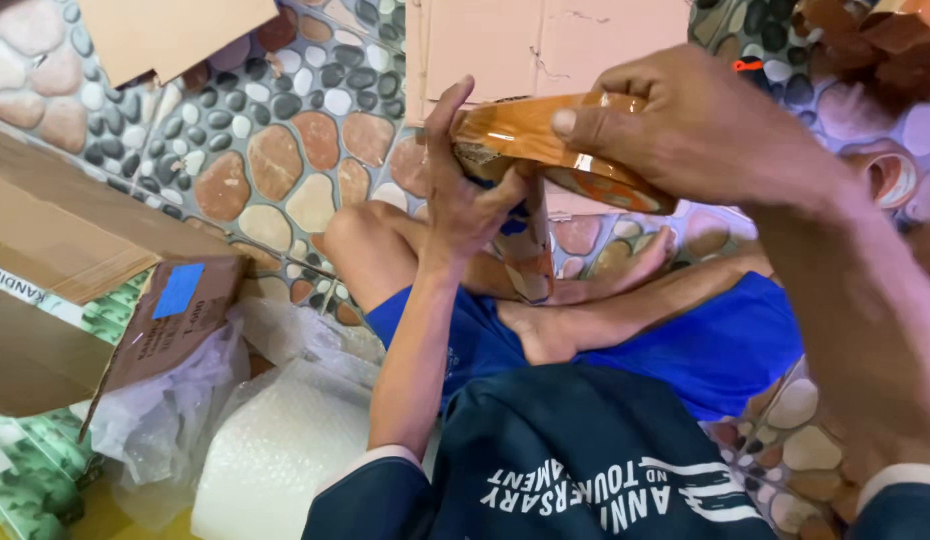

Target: The person sits on the floor and wraps flat cardboard pieces with orange packing tape. They repeatedly apply tape to the cardboard, fold it over, and use a utility knife to cut the tape before stacking the wrapped items.

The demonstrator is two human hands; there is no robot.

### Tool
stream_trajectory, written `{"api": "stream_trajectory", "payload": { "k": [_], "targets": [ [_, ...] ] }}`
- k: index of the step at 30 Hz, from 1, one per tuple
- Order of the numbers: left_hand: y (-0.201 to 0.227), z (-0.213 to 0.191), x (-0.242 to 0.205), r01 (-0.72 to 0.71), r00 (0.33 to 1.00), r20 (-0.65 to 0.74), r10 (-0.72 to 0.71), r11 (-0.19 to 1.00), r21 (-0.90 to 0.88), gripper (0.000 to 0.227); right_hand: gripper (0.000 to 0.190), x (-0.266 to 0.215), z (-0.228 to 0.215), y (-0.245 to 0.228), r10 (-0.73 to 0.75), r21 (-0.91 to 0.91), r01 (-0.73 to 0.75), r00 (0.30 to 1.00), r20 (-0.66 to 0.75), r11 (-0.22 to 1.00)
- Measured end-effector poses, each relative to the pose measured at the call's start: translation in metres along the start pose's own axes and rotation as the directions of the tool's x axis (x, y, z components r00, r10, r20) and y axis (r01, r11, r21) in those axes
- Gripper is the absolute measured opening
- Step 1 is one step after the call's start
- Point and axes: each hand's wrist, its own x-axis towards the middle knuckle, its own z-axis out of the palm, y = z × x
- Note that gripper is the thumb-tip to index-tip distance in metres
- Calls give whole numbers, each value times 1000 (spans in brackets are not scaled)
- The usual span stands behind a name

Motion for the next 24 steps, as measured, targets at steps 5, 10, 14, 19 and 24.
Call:
{"api": "stream_trajectory", "payload": {
  "k": [5, 10, 14, 19, 24],
  "targets": [
    [-4, 5, 3, -12, 1000, -22, 13, 999, 38, 66, 33, 4, 12, 29, -164, 236, 153, 986, 29, 960],
    [4, -23, 18, 118, 991, 88, -103, 975, -191, 66, 42, 35, 108, 56, -209, 586, 323, 944, -255, 743],
    [8, -31, 23, 287, 949, -37, -313, 906, -312, 66, 50, 48, 124, 41, -268, 389, 410, 889, -371, 825],
    [-27, -62, 14, 392, 810, -241, -535, 799, -456, 63, 34, 49, 127, 57, -481, 402, 492, 866, -135, 772],
    [-142, -154, -39, 301, 564, -489, -665, 717, -629, 52, 34, 76, 163, 170, -594, 239, 566, 802, 63, 789]
  ]
}}
